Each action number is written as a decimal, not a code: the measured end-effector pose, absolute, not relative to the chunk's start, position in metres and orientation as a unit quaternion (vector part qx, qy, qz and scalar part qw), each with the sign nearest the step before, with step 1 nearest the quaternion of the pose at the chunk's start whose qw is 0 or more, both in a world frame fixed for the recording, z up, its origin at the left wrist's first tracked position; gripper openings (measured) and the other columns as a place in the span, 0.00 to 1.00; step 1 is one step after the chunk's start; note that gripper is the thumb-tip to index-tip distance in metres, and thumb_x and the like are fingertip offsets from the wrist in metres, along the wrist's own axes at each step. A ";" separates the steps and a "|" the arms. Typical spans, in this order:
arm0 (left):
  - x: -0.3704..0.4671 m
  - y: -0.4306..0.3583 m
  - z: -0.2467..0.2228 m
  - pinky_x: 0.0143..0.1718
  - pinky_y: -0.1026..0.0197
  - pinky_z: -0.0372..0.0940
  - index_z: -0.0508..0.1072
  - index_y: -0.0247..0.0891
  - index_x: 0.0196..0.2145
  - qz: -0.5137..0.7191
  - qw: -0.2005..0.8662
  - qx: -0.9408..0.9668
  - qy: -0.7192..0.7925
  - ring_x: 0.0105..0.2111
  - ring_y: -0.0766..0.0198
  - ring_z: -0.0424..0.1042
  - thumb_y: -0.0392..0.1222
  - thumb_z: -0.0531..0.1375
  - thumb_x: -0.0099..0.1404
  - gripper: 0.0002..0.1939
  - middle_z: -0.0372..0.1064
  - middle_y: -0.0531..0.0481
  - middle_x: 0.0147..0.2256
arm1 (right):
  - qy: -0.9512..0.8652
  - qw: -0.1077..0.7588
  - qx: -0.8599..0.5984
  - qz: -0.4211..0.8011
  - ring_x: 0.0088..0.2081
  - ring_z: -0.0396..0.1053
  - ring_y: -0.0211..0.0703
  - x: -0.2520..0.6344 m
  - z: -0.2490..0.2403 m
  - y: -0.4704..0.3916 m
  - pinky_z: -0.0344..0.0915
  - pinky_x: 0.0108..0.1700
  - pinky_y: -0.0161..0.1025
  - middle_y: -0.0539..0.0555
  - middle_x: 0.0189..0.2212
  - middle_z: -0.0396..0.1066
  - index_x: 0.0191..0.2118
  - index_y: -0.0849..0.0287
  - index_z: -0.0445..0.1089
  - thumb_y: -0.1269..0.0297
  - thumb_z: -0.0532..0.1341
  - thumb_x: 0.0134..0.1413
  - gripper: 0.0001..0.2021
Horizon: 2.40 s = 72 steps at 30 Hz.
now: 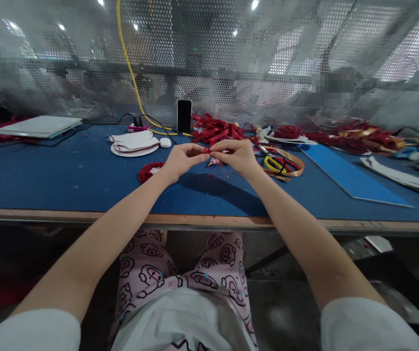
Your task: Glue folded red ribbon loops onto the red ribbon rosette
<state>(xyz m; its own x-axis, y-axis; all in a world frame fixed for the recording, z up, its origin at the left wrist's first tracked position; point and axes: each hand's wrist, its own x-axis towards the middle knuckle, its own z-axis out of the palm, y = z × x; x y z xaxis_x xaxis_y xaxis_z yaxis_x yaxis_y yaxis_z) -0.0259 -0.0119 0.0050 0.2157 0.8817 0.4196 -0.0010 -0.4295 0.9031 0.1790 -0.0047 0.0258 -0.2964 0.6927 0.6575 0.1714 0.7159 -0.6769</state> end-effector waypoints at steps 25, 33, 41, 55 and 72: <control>-0.027 -0.011 0.002 0.46 0.54 0.71 0.84 0.36 0.42 0.550 0.336 0.689 0.331 0.38 0.58 0.78 0.53 0.72 0.55 0.21 0.81 0.43 0.39 | -0.779 0.512 -0.299 0.204 0.26 0.73 0.39 0.180 0.022 -0.003 0.69 0.26 0.36 0.54 0.32 0.80 0.39 0.57 0.83 0.56 0.71 0.50 0.12; -0.028 -0.002 -0.003 0.48 0.52 0.72 0.84 0.34 0.40 0.564 0.348 0.680 0.314 0.39 0.56 0.79 0.51 0.73 0.54 0.20 0.82 0.42 0.37 | -0.785 0.508 -0.307 0.175 0.31 0.76 0.42 0.180 0.020 -0.001 0.70 0.29 0.36 0.54 0.34 0.82 0.39 0.56 0.84 0.55 0.72 0.49 0.13; -0.029 -0.002 -0.004 0.47 0.52 0.72 0.85 0.35 0.37 0.555 0.322 0.692 0.332 0.38 0.56 0.79 0.46 0.72 0.55 0.14 0.82 0.43 0.36 | -0.813 0.479 -0.298 0.145 0.35 0.78 0.44 0.183 0.019 0.004 0.69 0.32 0.37 0.53 0.35 0.82 0.41 0.54 0.84 0.57 0.71 0.52 0.11; -0.031 -0.003 0.000 0.39 0.58 0.69 0.82 0.36 0.40 0.516 0.212 0.753 0.348 0.33 0.62 0.76 0.41 0.69 0.58 0.12 0.81 0.46 0.35 | -0.835 0.437 -0.300 0.148 0.37 0.79 0.46 0.186 0.015 0.009 0.71 0.35 0.38 0.55 0.36 0.82 0.50 0.56 0.80 0.62 0.68 0.55 0.17; -0.035 -0.001 0.000 0.38 0.60 0.68 0.61 0.40 0.46 0.480 0.306 0.747 0.343 0.31 0.65 0.75 0.37 0.71 0.56 0.26 0.77 0.51 0.32 | -0.856 0.415 -0.285 0.119 0.36 0.78 0.44 0.186 0.012 0.010 0.73 0.39 0.39 0.55 0.36 0.82 0.47 0.56 0.81 0.62 0.68 0.56 0.14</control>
